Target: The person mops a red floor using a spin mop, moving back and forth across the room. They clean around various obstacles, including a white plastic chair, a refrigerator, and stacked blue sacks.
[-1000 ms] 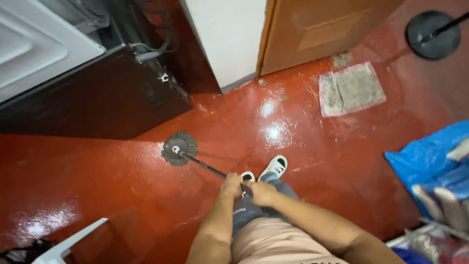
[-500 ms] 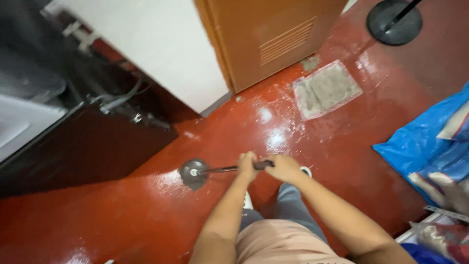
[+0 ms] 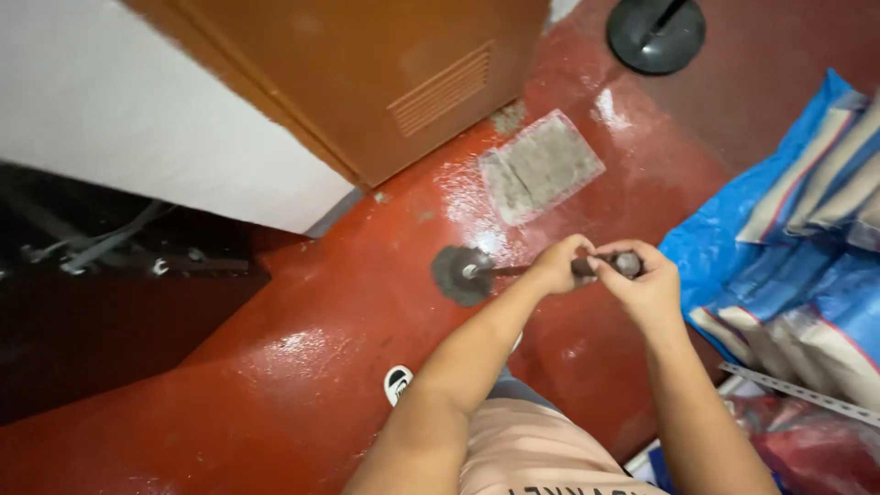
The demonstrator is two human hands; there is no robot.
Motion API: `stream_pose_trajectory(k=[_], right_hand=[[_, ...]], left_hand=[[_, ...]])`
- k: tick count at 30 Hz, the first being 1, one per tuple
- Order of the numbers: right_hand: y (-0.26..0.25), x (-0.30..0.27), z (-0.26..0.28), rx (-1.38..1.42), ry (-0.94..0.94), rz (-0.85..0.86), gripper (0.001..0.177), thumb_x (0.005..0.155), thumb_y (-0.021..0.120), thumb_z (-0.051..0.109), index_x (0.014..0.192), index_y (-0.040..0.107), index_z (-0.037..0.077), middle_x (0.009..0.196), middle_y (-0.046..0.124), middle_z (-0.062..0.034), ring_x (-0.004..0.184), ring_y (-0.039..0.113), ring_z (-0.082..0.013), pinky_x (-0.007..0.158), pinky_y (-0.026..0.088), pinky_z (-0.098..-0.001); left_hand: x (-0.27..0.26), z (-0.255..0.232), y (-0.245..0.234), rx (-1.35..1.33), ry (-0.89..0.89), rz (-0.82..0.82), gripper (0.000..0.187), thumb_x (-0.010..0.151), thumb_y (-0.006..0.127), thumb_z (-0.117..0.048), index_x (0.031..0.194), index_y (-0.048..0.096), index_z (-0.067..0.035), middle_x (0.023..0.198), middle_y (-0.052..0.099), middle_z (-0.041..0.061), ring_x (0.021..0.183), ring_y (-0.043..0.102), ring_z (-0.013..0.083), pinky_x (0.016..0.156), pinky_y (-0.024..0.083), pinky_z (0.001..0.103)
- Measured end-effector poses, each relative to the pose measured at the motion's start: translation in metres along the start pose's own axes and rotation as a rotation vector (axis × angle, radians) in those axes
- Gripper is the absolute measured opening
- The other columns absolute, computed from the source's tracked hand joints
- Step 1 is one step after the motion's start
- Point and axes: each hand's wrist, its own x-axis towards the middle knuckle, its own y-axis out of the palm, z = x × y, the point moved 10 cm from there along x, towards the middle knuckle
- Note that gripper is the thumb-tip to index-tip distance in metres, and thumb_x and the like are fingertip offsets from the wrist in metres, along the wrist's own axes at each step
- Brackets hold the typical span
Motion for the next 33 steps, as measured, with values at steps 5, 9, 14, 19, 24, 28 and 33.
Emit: stream_pose_trajectory(k=[5, 9, 14, 19, 24, 28, 33], right_hand=[[-0.051, 0.01, 0.011, 0.129, -0.469, -0.096, 0.012, 0.089, 0.082, 0.013, 0.095, 0.075, 0.006, 0.101, 0.062, -0.0154, 0.107, 0.06, -0.0312, 0.1, 0.045, -0.0388], [-0.107, -0.005, 0.041, 0.571, -0.445, -0.184, 0.025, 0.092, 0.074, 0.002, 0.079, 0.053, 0.003, 0.093, 0.063, -0.0198, 0.097, 0.069, -0.0324, 0.094, 0.054, -0.0405], [-0.146, 0.007, 0.07, 0.582, -0.371, -0.238, 0.022, 0.089, 0.065, 0.002, 0.074, 0.051, 0.007, 0.073, 0.058, -0.0138, 0.06, 0.052, -0.0168, 0.065, 0.043, -0.0267], [-0.149, 0.026, 0.096, 0.521, -0.41, -0.234, 0.021, 0.086, 0.061, -0.002, 0.072, 0.049, 0.007, 0.068, 0.054, -0.0105, 0.065, 0.052, -0.0178, 0.073, 0.046, -0.0293], [-0.166, 0.092, 0.124, 0.448, -0.463, -0.266, 0.022, 0.087, 0.06, -0.002, 0.073, 0.046, 0.006, 0.07, 0.054, -0.0119, 0.066, 0.051, -0.0208, 0.075, 0.046, -0.0321], [-0.182, 0.147, 0.145, 0.521, -0.573, -0.329, 0.015, 0.078, 0.06, -0.002, 0.073, 0.047, 0.004, 0.07, 0.051, -0.012, 0.065, 0.048, -0.0221, 0.074, 0.046, -0.0341], [-0.184, 0.207, 0.156, 0.49, -0.649, -0.308, 0.017, 0.083, 0.063, 0.002, 0.075, 0.049, 0.005, 0.073, 0.055, -0.0126, 0.068, 0.054, -0.0232, 0.08, 0.051, -0.0367]], left_hand=[[0.033, -0.07, 0.069, -0.152, 0.234, 0.045, 0.033, 0.08, 0.07, -0.028, 0.109, 0.058, -0.018, 0.1, 0.073, 0.007, 0.089, 0.062, 0.0189, 0.079, 0.049, 0.041], [0.006, -0.17, 0.065, -0.172, 0.257, 0.038, 0.026, 0.081, 0.067, -0.027, 0.1, 0.052, -0.019, 0.089, 0.069, 0.01, 0.081, 0.063, 0.0275, 0.072, 0.046, 0.043], [0.003, -0.233, 0.057, -0.253, 0.343, -0.039, 0.017, 0.087, 0.053, -0.018, 0.081, 0.037, -0.019, 0.064, 0.046, 0.008, 0.066, 0.033, 0.0265, 0.059, 0.032, 0.047], [0.041, -0.237, 0.067, -0.065, 0.319, 0.048, 0.015, 0.087, 0.052, -0.029, 0.095, 0.043, -0.019, 0.077, 0.067, 0.013, 0.079, 0.066, 0.0481, 0.062, 0.042, 0.051], [0.097, -0.289, 0.025, -0.044, 0.431, 0.081, 0.018, 0.09, 0.048, -0.031, 0.1, 0.048, -0.016, 0.091, 0.072, 0.016, 0.092, 0.069, 0.0501, 0.07, 0.048, 0.052], [0.141, -0.33, -0.03, -0.075, 0.36, 0.148, 0.017, 0.086, 0.05, -0.033, 0.094, 0.049, -0.018, 0.085, 0.073, 0.021, 0.09, 0.07, 0.0509, 0.067, 0.048, 0.051], [0.197, -0.355, -0.076, -0.122, 0.435, 0.113, 0.017, 0.08, 0.055, -0.029, 0.083, 0.043, -0.018, 0.071, 0.066, 0.016, 0.07, 0.063, 0.0436, 0.063, 0.043, 0.048]])
